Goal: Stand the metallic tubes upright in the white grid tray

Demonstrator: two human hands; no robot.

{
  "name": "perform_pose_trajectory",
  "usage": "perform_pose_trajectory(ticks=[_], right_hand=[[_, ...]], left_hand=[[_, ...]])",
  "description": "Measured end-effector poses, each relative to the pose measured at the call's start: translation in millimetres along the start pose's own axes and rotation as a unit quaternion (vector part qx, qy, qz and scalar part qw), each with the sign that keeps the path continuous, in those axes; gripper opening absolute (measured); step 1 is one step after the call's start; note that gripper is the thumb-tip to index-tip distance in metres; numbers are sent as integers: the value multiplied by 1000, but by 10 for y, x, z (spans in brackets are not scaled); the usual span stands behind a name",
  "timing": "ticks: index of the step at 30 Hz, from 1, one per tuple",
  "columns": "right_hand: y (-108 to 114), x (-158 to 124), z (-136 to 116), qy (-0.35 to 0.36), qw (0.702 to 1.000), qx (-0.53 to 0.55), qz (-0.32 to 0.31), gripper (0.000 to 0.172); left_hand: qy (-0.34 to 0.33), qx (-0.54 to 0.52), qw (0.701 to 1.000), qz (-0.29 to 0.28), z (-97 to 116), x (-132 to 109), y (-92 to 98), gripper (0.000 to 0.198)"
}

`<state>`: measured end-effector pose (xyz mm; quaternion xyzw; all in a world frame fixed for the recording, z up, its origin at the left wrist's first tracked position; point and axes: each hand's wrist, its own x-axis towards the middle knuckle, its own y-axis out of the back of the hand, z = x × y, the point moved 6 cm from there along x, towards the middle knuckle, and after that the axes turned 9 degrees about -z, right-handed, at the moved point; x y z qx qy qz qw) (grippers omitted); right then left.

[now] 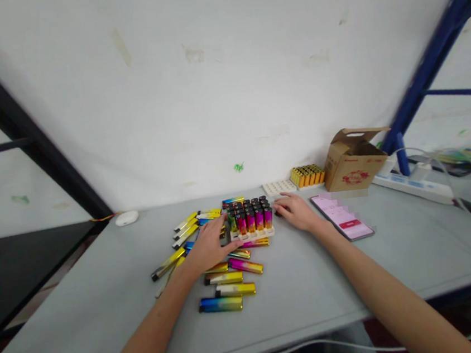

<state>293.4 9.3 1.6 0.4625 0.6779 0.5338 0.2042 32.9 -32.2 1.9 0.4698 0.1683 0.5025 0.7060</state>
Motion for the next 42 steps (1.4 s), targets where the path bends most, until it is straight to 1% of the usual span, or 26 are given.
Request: perform_pose_trajectory(ticks=[2, 3, 4, 5, 7, 8, 9, 10, 11, 13, 15, 18, 21, 24, 27, 30, 33, 36, 38, 40, 42], right_hand=[[15, -31, -12, 5, 999, 48, -4, 40], [11, -44, -30, 10, 997, 70, -10, 46], [-2, -54, -55, 16, 996, 87, -20, 56], [-23, -61, -84, 24, 994, 98, -33, 70], [-72, -65, -148, 37, 992, 104, -57, 96], [-91, -63, -178, 42, 992, 103, -62, 105], [-103, -59, -210, 47, 992, 102, -62, 110], [-111, -54, -245, 56, 991, 104, -59, 111], [-113, -49, -282, 67, 991, 108, -53, 109], [-111, -40, -341, 85, 989, 120, -37, 101], [-114, -29, -363, 81, 988, 131, -24, 93], [-118, -11, -348, 61, 988, 138, -17, 88], [-95, -4, -336, 70, 985, 156, -29, 80], [-46, -18, -301, 70, 978, 189, -53, 73], [14, -45, -253, 47, 975, 207, -63, 73], [42, -67, -232, 24, 973, 218, -71, 69], [39, -74, -221, 4, 973, 216, -75, 66], [25, -69, -211, 6, 975, 213, -67, 68], [12, -61, -203, 12, 974, 217, -59, 71], [-5, -52, -197, 16, 974, 220, -50, 74], [-27, -43, -198, 21, 974, 222, -43, 74]], left_hand=[[2, 0, 1000, 26, -99, -7, 98, 65], [16, -3, 999, 51, -179, -16, 171, 60], [31, -1, 997, 77, -264, -29, 249, 57], [39, 10, 995, 89, -339, -39, 311, 56], [50, 53, 993, 89, -468, -52, 396, 58], [64, 72, 991, 92, -530, -60, 429, 59], [77, 85, 989, 95, -579, -67, 453, 58], [84, 94, 988, 94, -606, -69, 461, 58], [84, 98, 987, 92, -611, -66, 458, 57], [61, 96, 990, 77, -550, -48, 418, 55], [21, 98, 993, 56, -421, -26, 355, 51], [-27, 125, 991, 28, -223, -18, 264, 47], [-32, 155, 987, 12, -151, -35, 201, 44], [-21, 167, 986, 17, -180, -54, 180, 42], [-22, 169, 985, 18, -205, -61, 168, 42], [-49, 157, 986, 17, -167, -72, 150, 42], [-79, 148, 986, 4, -112, -89, 110, 42], [-89, 145, 985, -14, -70, -97, 84, 40], [-102, 138, 985, -20, -17, -102, 97, 32], [-119, 124, 985, -23, 60, -116, 139, 21], [-131, 108, 985, -22, 144, -143, 198, 17]])
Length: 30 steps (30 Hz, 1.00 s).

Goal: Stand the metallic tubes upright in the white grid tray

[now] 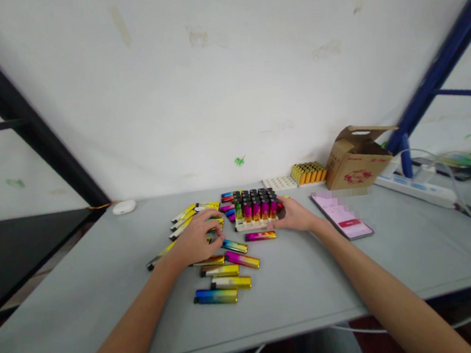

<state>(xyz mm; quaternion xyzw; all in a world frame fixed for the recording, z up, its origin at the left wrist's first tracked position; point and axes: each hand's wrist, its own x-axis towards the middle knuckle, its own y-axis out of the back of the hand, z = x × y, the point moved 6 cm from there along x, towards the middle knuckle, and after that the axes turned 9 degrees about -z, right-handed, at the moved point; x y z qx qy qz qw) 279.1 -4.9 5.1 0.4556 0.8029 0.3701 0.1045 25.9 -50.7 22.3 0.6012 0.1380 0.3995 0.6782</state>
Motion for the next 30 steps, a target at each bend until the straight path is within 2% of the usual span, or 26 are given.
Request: perform_pose_trajectory(ticks=[5, 9, 14, 20, 25, 30], right_hand=[[-67, 35, 68, -12, 1000, -19, 12, 73], [-83, 48, 91, -11, 999, -36, 26, 74], [-69, 30, 58, -33, 998, -40, 30, 76], [-55, 28, 31, -19, 998, -29, 44, 78], [-66, 33, 58, -20, 998, -29, 44, 76], [-68, 28, 47, -18, 997, -49, 48, 73]], left_hand=[[-29, -36, 998, -52, 245, -22, 42, 7], [-49, -55, 993, -97, 428, 9, -60, 15], [-29, -56, 987, -149, 439, 44, -183, 21], [-35, -78, 988, -126, 448, 54, -174, 15], [-20, -80, 988, -133, 464, 74, -202, 8], [-3, -130, 989, -75, 380, 98, -142, 10]])
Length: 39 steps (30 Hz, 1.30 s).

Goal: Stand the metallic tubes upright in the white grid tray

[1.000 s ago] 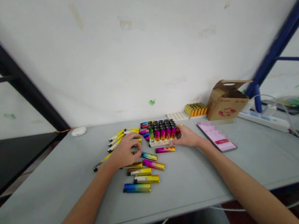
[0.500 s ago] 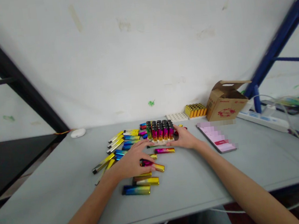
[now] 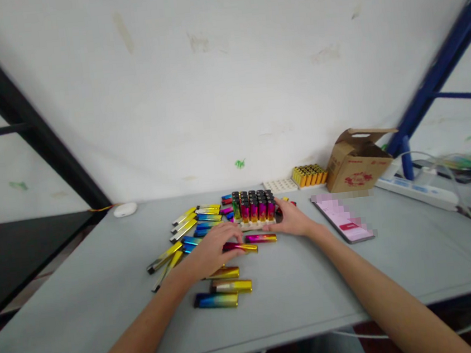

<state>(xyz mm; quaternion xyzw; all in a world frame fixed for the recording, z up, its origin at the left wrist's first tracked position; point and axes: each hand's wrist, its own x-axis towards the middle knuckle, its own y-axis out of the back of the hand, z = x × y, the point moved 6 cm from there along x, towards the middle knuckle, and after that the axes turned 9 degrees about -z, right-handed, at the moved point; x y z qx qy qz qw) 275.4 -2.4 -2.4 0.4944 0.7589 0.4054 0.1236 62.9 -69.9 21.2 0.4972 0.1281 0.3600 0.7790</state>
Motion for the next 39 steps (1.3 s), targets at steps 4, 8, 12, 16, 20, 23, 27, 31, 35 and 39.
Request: perform_pose_trajectory(ticks=[4, 8, 12, 16, 20, 23, 27, 31, 35, 39], right_hand=[[14, -4, -35, -3, 1000, -26, 2, 72], [44, -9, -92, 9, 999, -36, 4, 72], [33, -11, -86, 7, 1000, -25, -10, 72], [-5, -18, -19, -23, 999, -27, -24, 85], [-26, -23, -22, -5, 999, -24, -26, 84], [-26, -22, -48, 18, 999, -30, -22, 82], [-22, -20, -46, 21, 999, -41, -11, 87], [-25, -20, -56, 31, 999, -40, -8, 86], [-20, -24, -70, 32, 999, -42, -9, 82], [-20, -31, -81, 40, 998, -48, -12, 84]], left_hand=[[46, -50, 993, 97, -112, -28, 174, 19], [69, -61, 979, 184, -172, -81, 327, 26], [102, -105, 959, 242, -234, -114, 398, 25], [116, -198, 936, 268, -282, -102, 390, 25], [129, -307, 898, 286, -362, -99, 343, 30], [147, -358, 869, 308, -457, -111, 299, 36], [153, -402, 837, 337, -541, -107, 257, 45], [135, -477, 815, 301, -498, -60, 198, 50], [141, -515, 805, 258, -450, -60, 141, 51], [143, -484, 828, 242, -462, -64, 118, 52]])
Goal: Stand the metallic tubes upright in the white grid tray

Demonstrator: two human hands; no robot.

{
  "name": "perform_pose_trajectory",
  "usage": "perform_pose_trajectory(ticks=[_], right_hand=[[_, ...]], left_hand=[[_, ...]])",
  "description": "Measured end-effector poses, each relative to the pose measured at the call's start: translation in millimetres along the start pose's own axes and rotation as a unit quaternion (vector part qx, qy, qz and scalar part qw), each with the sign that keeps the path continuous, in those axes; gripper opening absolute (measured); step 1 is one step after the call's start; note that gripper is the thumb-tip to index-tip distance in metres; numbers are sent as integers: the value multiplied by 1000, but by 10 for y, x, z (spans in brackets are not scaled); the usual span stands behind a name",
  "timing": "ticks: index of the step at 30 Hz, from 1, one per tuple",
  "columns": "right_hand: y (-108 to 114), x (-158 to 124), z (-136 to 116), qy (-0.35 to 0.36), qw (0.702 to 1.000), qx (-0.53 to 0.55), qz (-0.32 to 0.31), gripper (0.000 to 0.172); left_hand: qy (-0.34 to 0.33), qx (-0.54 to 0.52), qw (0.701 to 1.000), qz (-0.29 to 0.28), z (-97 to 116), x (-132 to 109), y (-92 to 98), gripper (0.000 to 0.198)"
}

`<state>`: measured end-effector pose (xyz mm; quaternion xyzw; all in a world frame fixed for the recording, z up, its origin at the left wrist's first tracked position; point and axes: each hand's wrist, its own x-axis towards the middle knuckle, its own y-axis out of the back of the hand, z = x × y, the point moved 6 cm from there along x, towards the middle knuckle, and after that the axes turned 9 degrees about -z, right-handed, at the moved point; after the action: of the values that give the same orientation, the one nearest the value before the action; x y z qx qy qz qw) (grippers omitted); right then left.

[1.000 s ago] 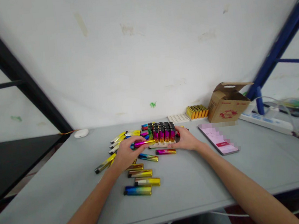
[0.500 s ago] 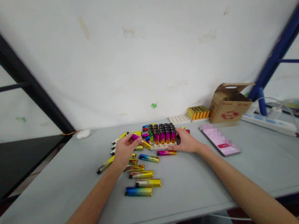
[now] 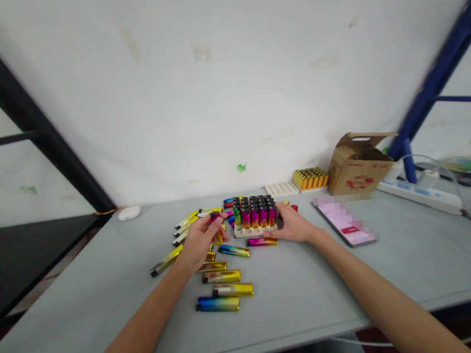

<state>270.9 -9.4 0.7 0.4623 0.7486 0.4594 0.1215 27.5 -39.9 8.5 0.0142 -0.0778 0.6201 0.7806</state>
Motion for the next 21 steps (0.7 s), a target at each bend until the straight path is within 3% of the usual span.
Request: perform_pose_trajectory(ticks=[6, 21], right_hand=[[-23, 4, 14, 4, 1000, -4, -5, 83], [-50, 18, 11, -2, 1000, -24, -2, 78]], left_hand=[[-22, 28, 999, 2, 9, 12, -6, 43], [56, -209, 973, -84, 64, -31, -179, 43]])
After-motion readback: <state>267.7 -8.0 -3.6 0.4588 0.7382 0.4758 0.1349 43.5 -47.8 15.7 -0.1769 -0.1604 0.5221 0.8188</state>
